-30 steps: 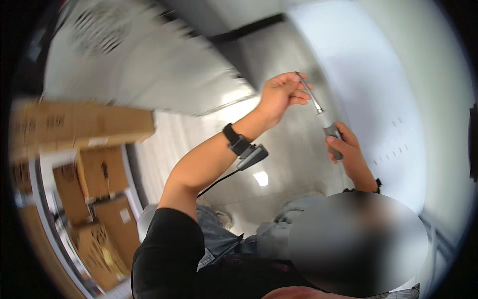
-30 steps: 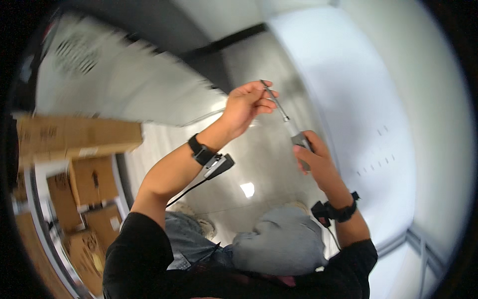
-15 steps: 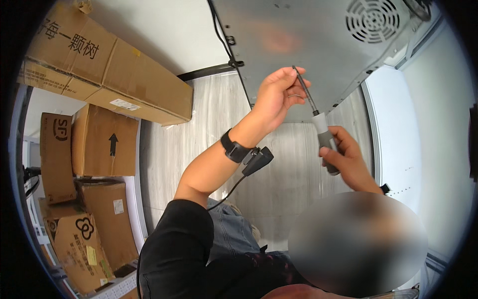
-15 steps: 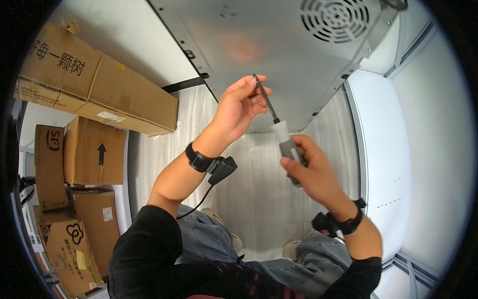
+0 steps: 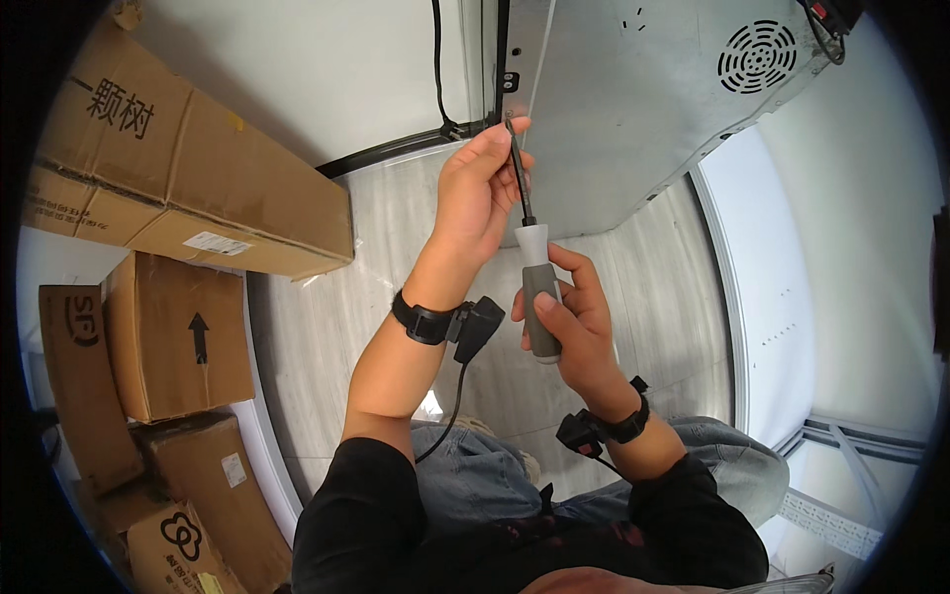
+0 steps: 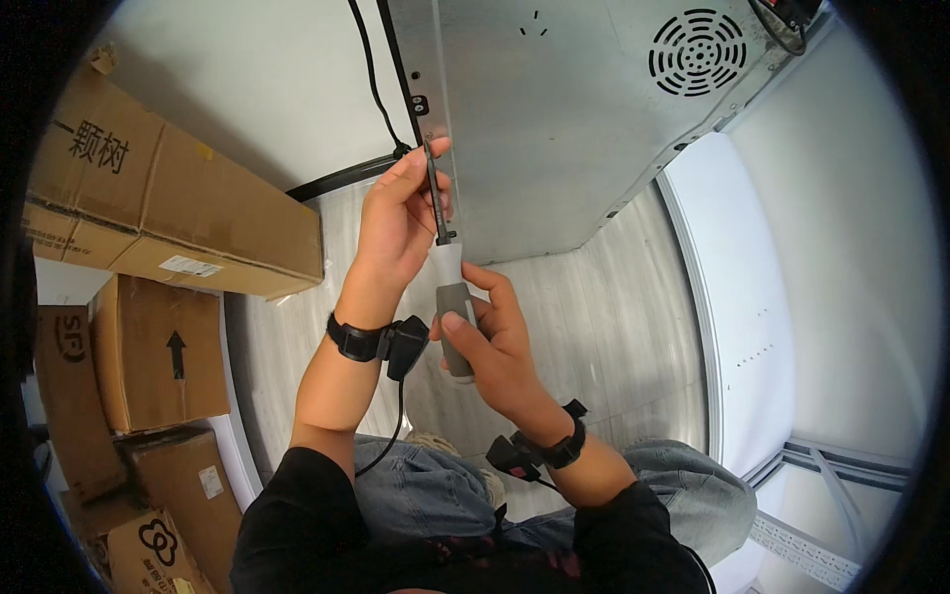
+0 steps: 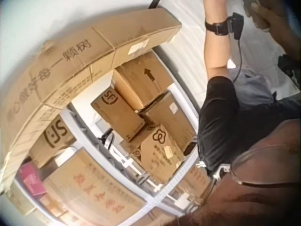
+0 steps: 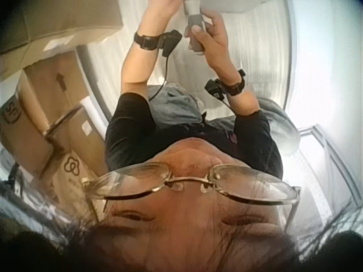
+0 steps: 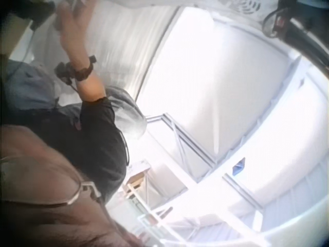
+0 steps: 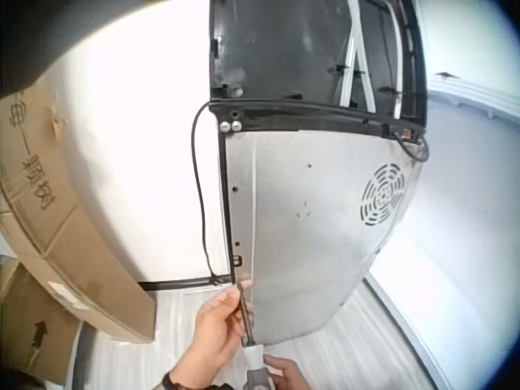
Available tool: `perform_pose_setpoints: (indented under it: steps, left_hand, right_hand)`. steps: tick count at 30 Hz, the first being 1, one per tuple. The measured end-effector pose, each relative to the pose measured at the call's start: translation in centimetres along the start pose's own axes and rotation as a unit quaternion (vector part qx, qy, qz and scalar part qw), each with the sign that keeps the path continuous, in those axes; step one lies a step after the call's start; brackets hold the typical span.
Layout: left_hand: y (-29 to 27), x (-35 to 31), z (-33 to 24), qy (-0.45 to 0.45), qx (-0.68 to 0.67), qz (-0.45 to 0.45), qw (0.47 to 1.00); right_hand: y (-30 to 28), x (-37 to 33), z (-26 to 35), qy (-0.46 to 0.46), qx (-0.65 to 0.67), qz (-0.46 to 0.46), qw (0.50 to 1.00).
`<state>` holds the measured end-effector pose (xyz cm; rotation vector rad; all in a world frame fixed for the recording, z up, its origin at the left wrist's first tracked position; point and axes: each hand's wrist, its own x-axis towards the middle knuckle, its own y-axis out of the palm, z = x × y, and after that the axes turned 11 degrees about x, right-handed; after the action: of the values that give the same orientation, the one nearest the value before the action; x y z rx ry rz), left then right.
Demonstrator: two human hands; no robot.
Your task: The person uses a screwdriver to fasten screws into the back panel of a white electronic device mounted on a wall. They repeatedly insert screws and tighten them to secure the panel.
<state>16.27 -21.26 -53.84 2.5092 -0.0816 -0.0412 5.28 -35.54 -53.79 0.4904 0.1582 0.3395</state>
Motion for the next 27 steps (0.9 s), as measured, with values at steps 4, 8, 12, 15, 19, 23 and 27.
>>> perform_pose_setpoints:
  steps: [4,8,12,15,19,23,27]
  left_hand:
    - [0.4,0.4,0.0,-0.005,0.001,-0.008,1.0]
    - [0.9,0.5,0.2,-0.002,0.008,-0.028,1.0]
    - [1.3,0.5,0.6,0.008,0.005,-0.03,0.999]
    - [1.4,0.6,0.8,0.012,0.002,-0.032,0.999]
    - [1.5,0.9,1.0,0.015,-0.001,-0.038,0.999]
    - [1.7,0.7,0.6,0.008,0.006,-0.047,0.999]
    - [2.1,0.3,-0.4,-0.018,0.029,-0.04,0.999]
  right_hand:
    - [0.1,0.2,0.0,-0.011,0.022,-0.009,1.0]
    - [-0.5,0.3,-0.2,-0.012,0.064,-0.005,0.998]
    - [-0.7,0.4,0.1,0.01,0.154,-0.006,0.988]
    - [-0.9,0.3,0.2,0.017,0.193,-0.015,0.981]
    - [-1.0,0.4,0.5,0.025,0.233,0.001,0.972]
    - [-0.3,0.4,1.6,0.051,0.335,0.032,0.94]
    - [1.2,0.2,3.3,0.045,0.236,-0.044,0.97]
